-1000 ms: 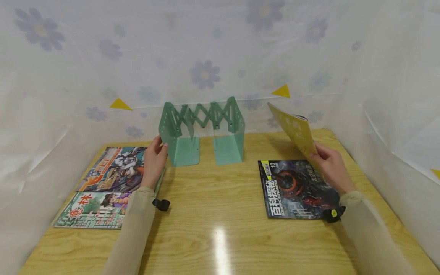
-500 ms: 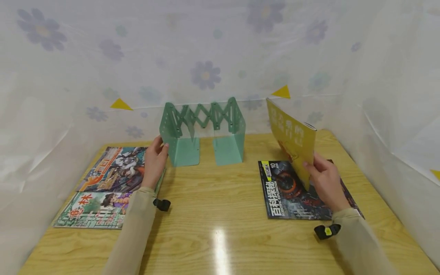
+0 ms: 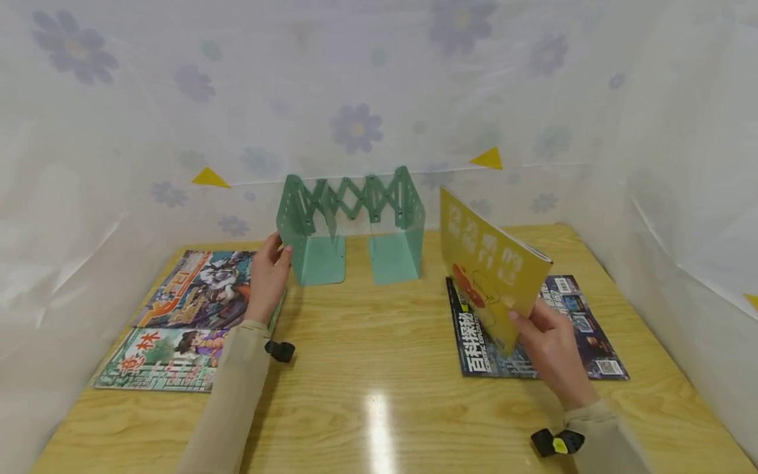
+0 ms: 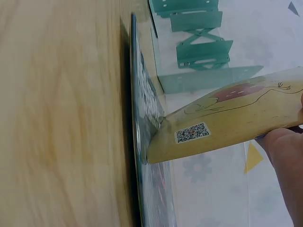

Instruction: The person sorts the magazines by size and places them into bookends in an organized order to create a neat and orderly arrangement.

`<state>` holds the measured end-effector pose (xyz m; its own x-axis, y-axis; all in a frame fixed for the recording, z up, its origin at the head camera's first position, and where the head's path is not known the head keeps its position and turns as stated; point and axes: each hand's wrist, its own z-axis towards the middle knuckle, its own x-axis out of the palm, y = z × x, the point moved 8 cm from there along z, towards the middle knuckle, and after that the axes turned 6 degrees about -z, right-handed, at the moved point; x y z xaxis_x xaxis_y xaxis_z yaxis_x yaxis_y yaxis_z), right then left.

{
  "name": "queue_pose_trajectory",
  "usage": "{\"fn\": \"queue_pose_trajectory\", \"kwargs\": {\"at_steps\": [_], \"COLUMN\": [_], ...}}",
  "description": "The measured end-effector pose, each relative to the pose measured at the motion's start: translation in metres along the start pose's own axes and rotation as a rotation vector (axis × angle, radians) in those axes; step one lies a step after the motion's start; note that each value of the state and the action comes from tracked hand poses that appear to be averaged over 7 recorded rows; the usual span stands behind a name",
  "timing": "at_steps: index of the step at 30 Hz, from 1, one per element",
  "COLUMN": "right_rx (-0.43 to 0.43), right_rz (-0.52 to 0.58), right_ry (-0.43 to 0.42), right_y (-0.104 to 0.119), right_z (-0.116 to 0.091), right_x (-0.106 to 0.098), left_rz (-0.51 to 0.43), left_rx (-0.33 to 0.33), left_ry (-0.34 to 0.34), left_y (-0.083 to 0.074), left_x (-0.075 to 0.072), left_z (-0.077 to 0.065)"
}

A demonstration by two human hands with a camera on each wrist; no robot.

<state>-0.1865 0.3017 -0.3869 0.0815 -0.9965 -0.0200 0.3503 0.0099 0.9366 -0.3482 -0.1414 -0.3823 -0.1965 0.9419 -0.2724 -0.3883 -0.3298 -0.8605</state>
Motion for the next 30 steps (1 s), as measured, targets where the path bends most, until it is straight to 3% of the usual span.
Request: {"fn": "queue_pose_trajectory", "kwargs": {"at_steps": [2,13,18,30], "right_rx": [-0.015,-0.014,-0.059,-0.086], "right_rz": [0.06,0.1,0.13,0.209], "right_ry": [0.035,0.103,0.134,0.093], "right_y": [0.001,0.003,0.005,-0.012], "right_z": [-0.001,0.006,0.017,0.052], "right_x": [0.007,0.042,0.061,0.091], "left_rz": [-0.001,-0.027,-0.03,-0.025], "left_rx": [0.002,-0.007,-0.002,-0.023], "left_ry": [0.001,0.007,0.007,0.023], "left_y": [0.0,0.0,0.001,0.0], "left_x": [0.0,0.0,0.0,0.0], "left_z": [0.0,0.0,0.001,-0.001]}}
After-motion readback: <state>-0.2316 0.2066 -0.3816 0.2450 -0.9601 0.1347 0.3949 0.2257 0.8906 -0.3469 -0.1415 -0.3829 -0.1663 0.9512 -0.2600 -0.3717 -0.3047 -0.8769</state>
